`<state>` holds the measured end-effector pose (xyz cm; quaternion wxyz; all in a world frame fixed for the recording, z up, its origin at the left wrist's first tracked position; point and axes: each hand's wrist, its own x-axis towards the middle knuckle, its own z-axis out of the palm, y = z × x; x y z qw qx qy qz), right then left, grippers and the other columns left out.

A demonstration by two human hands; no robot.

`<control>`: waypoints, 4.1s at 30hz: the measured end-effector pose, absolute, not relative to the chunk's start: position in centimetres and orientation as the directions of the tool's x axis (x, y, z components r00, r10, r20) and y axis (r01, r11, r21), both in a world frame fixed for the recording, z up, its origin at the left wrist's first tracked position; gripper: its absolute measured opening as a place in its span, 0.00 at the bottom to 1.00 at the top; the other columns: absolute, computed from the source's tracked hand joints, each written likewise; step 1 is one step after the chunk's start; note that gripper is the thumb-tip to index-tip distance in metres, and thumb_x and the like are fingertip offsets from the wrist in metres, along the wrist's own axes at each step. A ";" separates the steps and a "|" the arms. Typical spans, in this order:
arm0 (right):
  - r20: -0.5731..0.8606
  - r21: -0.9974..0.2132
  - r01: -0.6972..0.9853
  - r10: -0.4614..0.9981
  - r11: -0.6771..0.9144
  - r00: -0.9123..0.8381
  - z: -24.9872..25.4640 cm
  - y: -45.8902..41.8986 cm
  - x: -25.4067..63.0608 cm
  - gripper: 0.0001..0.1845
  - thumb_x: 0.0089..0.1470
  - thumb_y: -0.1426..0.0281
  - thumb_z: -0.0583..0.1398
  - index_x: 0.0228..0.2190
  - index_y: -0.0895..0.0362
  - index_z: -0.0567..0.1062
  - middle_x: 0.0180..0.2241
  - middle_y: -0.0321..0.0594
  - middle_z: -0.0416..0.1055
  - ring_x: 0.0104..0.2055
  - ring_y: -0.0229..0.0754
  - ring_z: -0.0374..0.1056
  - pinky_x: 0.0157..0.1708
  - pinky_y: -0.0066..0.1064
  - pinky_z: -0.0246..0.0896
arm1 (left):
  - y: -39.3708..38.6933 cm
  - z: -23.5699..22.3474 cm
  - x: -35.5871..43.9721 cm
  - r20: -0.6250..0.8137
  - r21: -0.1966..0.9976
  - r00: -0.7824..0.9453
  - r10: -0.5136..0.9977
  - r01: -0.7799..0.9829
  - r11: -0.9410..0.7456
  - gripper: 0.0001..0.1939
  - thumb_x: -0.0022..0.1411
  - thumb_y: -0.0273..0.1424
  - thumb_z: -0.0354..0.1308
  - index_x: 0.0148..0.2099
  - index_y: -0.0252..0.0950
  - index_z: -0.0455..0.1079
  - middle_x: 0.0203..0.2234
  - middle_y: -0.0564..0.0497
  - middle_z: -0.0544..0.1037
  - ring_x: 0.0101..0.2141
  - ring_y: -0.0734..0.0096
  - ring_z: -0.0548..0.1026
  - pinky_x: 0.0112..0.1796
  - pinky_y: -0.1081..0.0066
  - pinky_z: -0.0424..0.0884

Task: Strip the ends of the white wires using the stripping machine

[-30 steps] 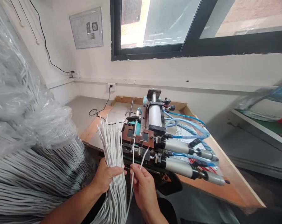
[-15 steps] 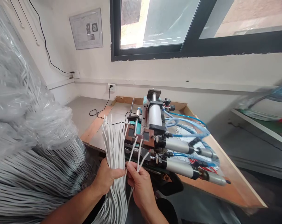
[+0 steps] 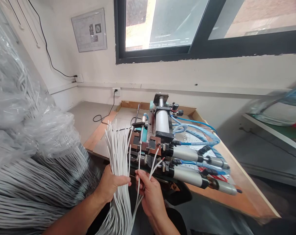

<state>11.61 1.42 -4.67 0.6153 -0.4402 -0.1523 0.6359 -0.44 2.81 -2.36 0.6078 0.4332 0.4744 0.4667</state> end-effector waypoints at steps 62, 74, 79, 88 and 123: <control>-0.256 -0.834 -0.527 0.961 -0.164 0.106 -5.4 0.3 11.4 0.14 0.37 0.63 0.66 0.24 0.62 0.75 0.15 0.32 0.59 0.17 0.29 0.47 0.16 0.23 0.40 | 2.3 -1.7 -0.3 -0.097 0.978 0.237 0.967 -0.157 0.136 0.11 0.38 0.18 0.58 0.29 0.30 0.73 0.21 0.52 0.75 0.25 0.68 0.70 0.29 0.71 0.66; -0.346 -0.752 -0.637 0.924 -0.169 0.162 -5.7 0.9 11.9 0.12 0.38 0.64 0.66 0.20 0.60 0.71 0.16 0.32 0.61 0.17 0.30 0.53 0.18 0.24 0.46 | 2.8 -2.4 -0.4 -0.197 0.944 0.147 0.969 -0.239 0.228 0.12 0.37 0.20 0.61 0.30 0.30 0.71 0.19 0.53 0.73 0.21 0.69 0.70 0.25 0.66 0.69; -0.294 -0.749 -0.612 0.955 -0.254 -0.038 -5.3 1.2 11.8 0.12 0.40 0.64 0.64 0.21 0.61 0.71 0.15 0.31 0.59 0.17 0.29 0.50 0.18 0.23 0.45 | 2.9 -1.7 -0.2 -0.186 0.951 0.141 0.972 -0.223 0.215 0.10 0.37 0.19 0.60 0.28 0.30 0.70 0.18 0.53 0.72 0.20 0.70 0.69 0.24 0.68 0.68; -0.186 -0.924 -0.347 0.982 -0.159 0.045 -5.6 -0.1 11.7 0.17 0.38 0.61 0.65 0.29 0.61 0.76 0.13 0.32 0.61 0.17 0.32 0.52 0.17 0.26 0.45 | 3.1 -2.4 -0.7 -0.132 0.964 0.165 0.977 -0.210 0.166 0.08 0.39 0.20 0.60 0.27 0.32 0.67 0.17 0.56 0.68 0.20 0.75 0.65 0.21 0.74 0.61; -0.316 -0.807 -0.567 0.933 -0.167 0.175 -5.4 0.5 11.4 0.14 0.36 0.61 0.66 0.21 0.60 0.75 0.16 0.33 0.62 0.18 0.31 0.51 0.18 0.24 0.44 | 3.1 -1.8 -0.4 -0.126 0.971 0.263 0.957 -0.166 0.173 0.09 0.39 0.21 0.60 0.28 0.30 0.71 0.21 0.51 0.75 0.25 0.66 0.71 0.29 0.68 0.66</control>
